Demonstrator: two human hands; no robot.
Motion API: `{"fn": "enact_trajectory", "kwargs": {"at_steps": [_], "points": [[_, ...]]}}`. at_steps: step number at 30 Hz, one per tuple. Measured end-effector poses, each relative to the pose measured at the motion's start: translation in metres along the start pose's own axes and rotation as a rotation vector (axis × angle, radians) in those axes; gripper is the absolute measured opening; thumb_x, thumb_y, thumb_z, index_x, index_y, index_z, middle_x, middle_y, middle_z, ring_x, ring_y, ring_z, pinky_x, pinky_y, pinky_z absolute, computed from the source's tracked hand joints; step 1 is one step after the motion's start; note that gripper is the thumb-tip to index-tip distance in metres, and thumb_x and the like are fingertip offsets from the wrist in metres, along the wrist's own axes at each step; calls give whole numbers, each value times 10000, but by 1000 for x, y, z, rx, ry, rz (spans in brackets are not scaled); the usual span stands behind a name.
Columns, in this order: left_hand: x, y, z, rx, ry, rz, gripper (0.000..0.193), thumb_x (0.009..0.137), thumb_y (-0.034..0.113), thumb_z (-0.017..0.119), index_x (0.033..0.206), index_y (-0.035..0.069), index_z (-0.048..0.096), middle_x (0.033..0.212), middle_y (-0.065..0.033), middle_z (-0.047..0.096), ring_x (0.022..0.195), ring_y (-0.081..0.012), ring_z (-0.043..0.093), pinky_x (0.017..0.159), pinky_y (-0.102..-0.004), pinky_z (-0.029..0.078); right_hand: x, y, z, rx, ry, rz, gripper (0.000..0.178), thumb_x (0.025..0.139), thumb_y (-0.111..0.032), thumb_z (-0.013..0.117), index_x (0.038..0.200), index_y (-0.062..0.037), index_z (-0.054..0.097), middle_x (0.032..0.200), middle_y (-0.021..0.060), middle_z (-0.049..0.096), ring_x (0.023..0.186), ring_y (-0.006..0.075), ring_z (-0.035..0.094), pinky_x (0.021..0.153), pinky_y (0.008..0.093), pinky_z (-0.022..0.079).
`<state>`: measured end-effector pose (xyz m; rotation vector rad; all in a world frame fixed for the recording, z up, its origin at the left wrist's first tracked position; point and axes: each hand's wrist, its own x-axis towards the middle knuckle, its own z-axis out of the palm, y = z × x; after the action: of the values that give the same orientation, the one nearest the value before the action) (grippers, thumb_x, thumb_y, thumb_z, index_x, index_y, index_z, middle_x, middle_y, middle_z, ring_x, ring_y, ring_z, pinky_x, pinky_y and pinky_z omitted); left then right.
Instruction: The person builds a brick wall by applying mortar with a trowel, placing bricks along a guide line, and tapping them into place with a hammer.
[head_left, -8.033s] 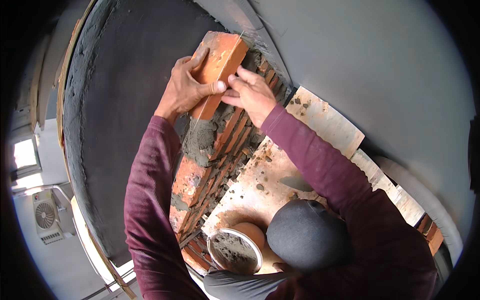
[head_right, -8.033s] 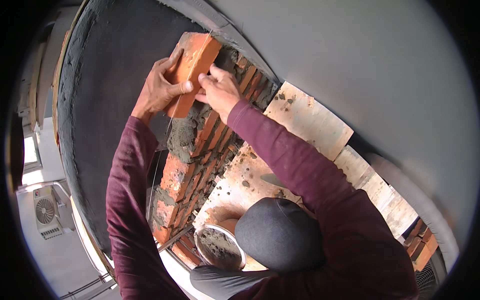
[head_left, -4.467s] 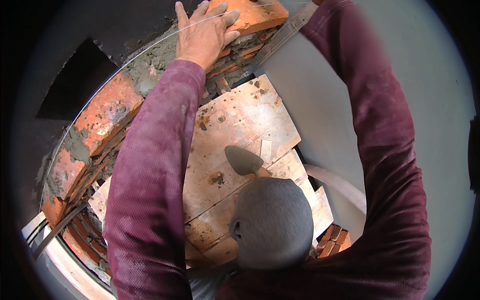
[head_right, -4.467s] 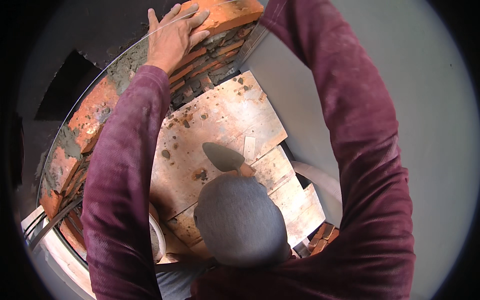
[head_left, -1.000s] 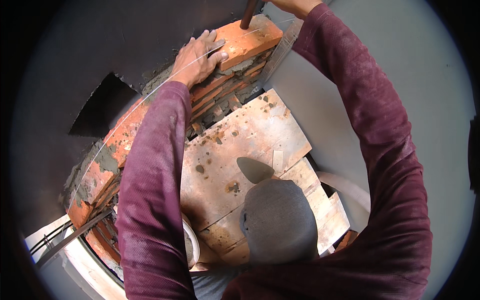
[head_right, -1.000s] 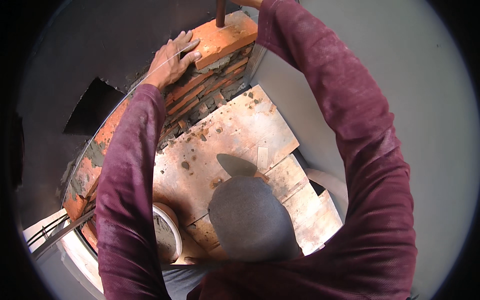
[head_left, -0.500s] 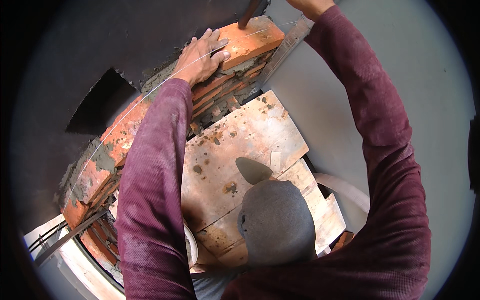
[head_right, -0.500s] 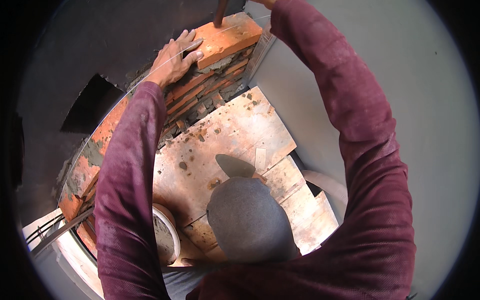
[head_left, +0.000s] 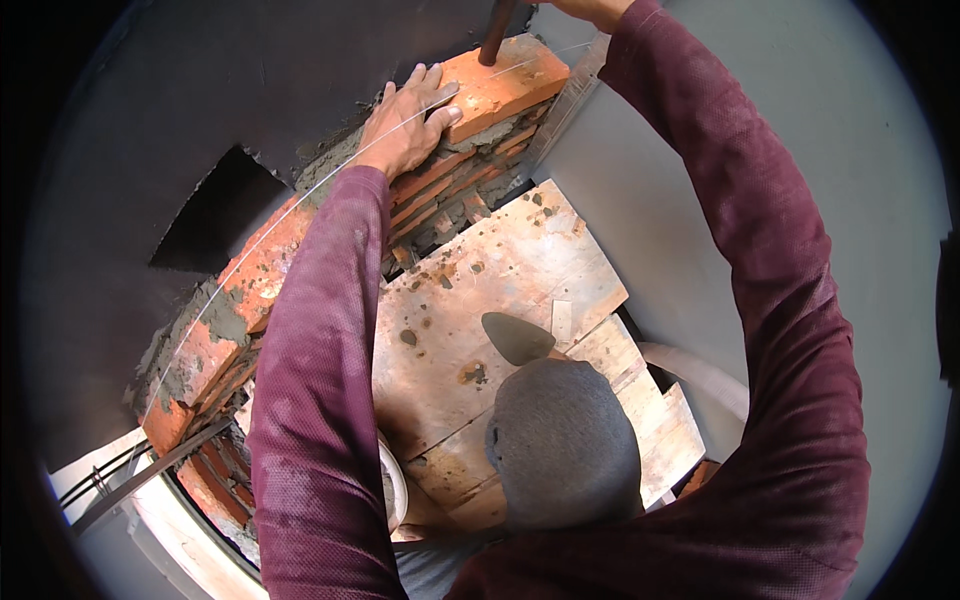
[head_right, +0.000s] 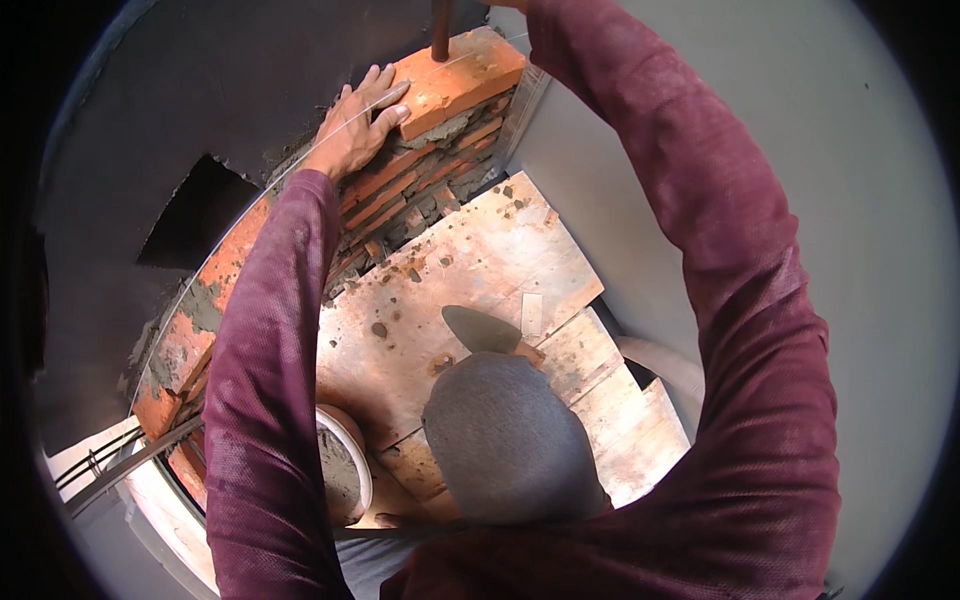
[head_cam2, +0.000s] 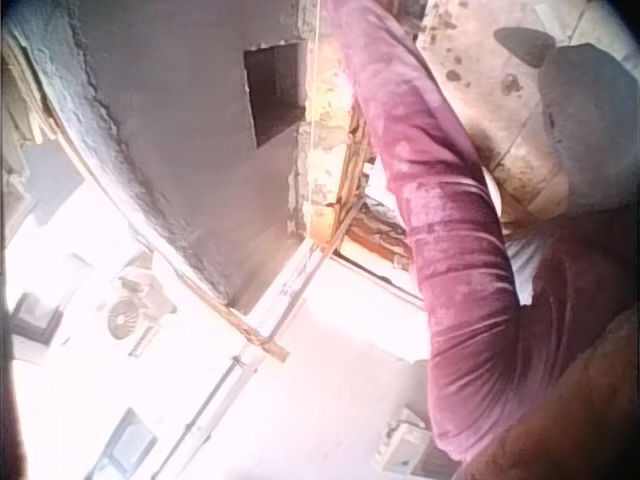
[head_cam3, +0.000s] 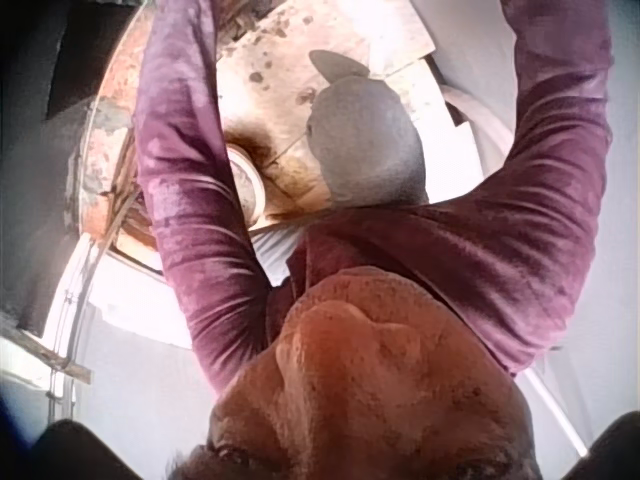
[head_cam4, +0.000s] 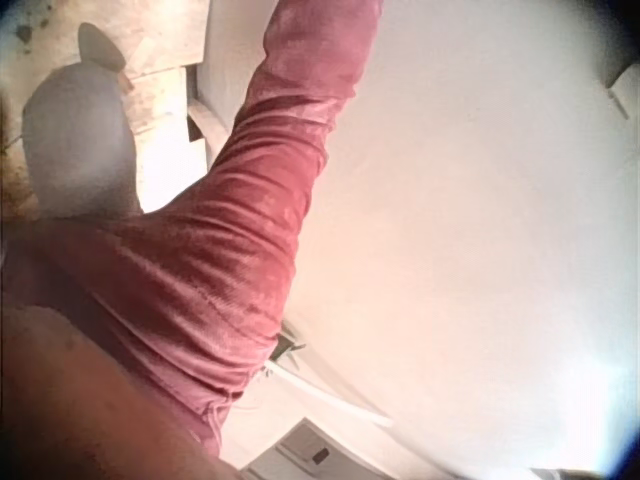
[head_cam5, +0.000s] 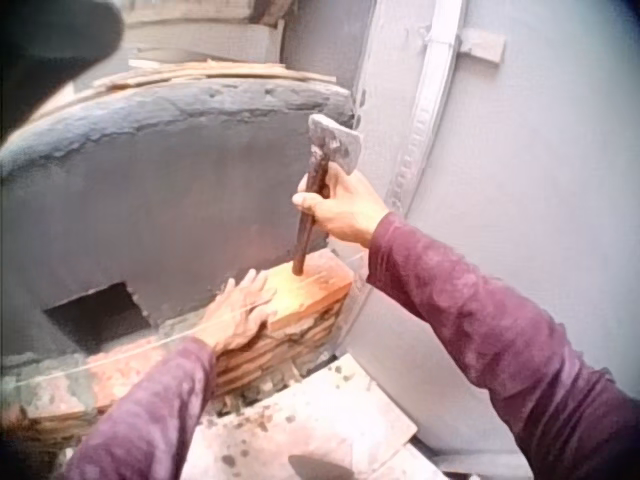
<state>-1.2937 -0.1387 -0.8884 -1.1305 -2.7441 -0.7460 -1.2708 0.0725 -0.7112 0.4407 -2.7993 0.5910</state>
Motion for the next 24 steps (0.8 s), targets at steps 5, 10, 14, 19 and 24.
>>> {"fn": "enact_trajectory", "kwargs": {"at_steps": [5,10,14,19,24], "points": [[-11,-15,7,13,43,59,461,1034,350,468,1442,138,504,1588,-113,321,1490,-317,233,1226,-438,211,-64,-52,-32,677,603,-122,131,993,-155,601,969,-27,590,866,42,649,804,125,647,723,276,562],[-69,17,-11,-155,211,22,462,1025,225,512,1461,80,463,1603,-153,269,1505,-327,184,1220,-420,202,-224,-83,16,606,655,283,174,1033,-180,480,1042,-10,516,690,30,510,647,149,565,639,324,511],[-171,55,-52,-175,-172,117,523,1014,306,513,1497,130,420,1602,-118,286,1499,-314,206,1207,-483,230,-367,-25,147,162,236,743,260,950,-267,627,1053,-36,566,683,134,574,628,257,593,607,393,485],[-283,68,-123,-424,-795,-188,562,957,403,590,1384,41,544,1478,-221,452,1406,-384,390,1163,-489,320,-439,-4,224,-128,-119,1002,315,915,-282,660,1076,-25,577,812,196,657,785,411,635,711,491,507],[-336,77,-160,-569,-717,-457,509,944,267,654,1335,-45,564,1399,-255,538,1350,-366,485,1113,-403,376,-442,-7,246,-69,-67,940,300,913,-258,653,1093,-25,594,1047,175,626,1026,359,590,846,471,476]]}}
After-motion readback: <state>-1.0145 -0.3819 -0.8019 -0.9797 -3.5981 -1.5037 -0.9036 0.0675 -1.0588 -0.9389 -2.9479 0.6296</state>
